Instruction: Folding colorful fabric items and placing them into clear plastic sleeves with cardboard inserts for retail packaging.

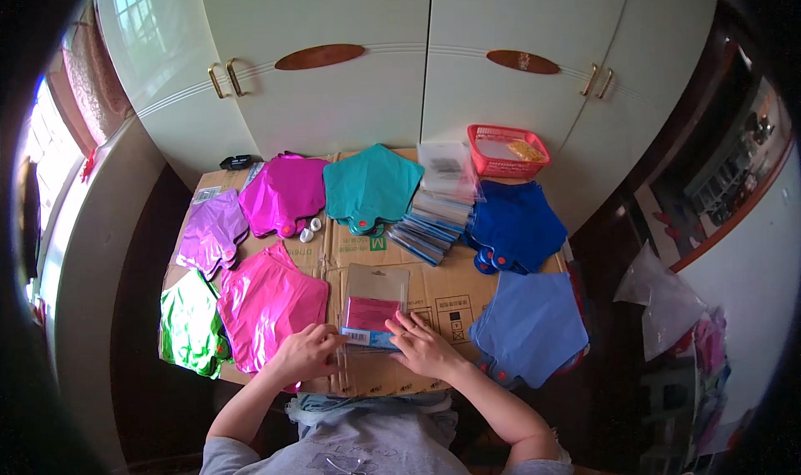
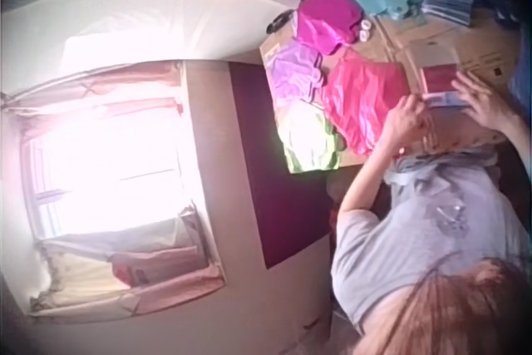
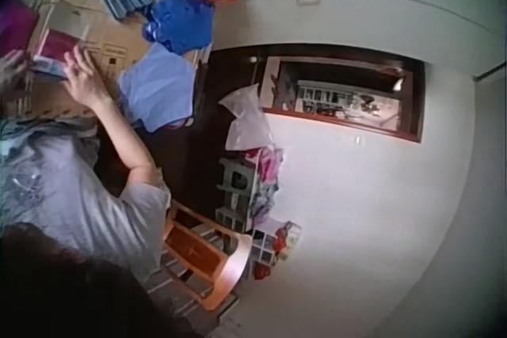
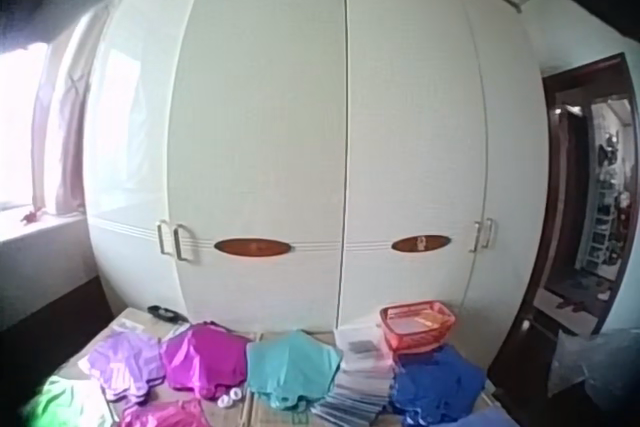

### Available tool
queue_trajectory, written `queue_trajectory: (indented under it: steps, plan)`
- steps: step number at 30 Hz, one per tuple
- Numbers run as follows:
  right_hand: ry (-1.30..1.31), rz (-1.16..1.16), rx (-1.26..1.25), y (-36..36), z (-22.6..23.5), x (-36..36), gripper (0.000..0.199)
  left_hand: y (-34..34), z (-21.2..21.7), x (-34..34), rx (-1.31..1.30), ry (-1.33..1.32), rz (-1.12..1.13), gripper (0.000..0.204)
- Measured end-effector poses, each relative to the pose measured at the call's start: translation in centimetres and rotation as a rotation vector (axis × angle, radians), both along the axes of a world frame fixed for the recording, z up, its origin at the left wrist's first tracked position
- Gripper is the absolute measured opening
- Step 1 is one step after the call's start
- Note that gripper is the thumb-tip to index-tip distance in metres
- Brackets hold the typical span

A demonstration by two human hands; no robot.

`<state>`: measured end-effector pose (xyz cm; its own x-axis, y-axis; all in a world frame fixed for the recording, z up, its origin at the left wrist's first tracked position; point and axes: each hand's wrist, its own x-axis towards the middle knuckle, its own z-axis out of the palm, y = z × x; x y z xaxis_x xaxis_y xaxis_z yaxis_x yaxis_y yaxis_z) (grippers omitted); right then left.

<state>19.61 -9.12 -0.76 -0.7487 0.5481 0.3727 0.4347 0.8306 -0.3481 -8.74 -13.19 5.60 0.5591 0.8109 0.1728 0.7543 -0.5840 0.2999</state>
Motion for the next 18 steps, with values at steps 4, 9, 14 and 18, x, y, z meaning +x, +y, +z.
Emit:
queue_trajectory:
  steps: [4, 9, 14, 18]
  plan:
    - [-0.025, 0.003, -0.025, 0.0, 0.3, 0.0, 0.030, 0.3, -1.9, 0.3, 0.105, 0.078, -0.045, 0.028]
    - [0.077, -0.029, -0.007, -0.4, 2.0, -0.3, 0.019, 1.3, -2.7, 0.0, 0.021, -0.115, 0.011, 0.016]
    - [0.202, -0.117, -0.104, -0.7, 1.6, -0.9, 0.013, 2.0, -3.7, 0.5, -0.021, -0.217, 0.131, 0.011]
    - [0.216, -0.197, -0.180, -0.6, 1.5, -1.2, 0.016, 2.6, -3.6, 0.8, -0.147, -0.194, 0.241, 0.015]
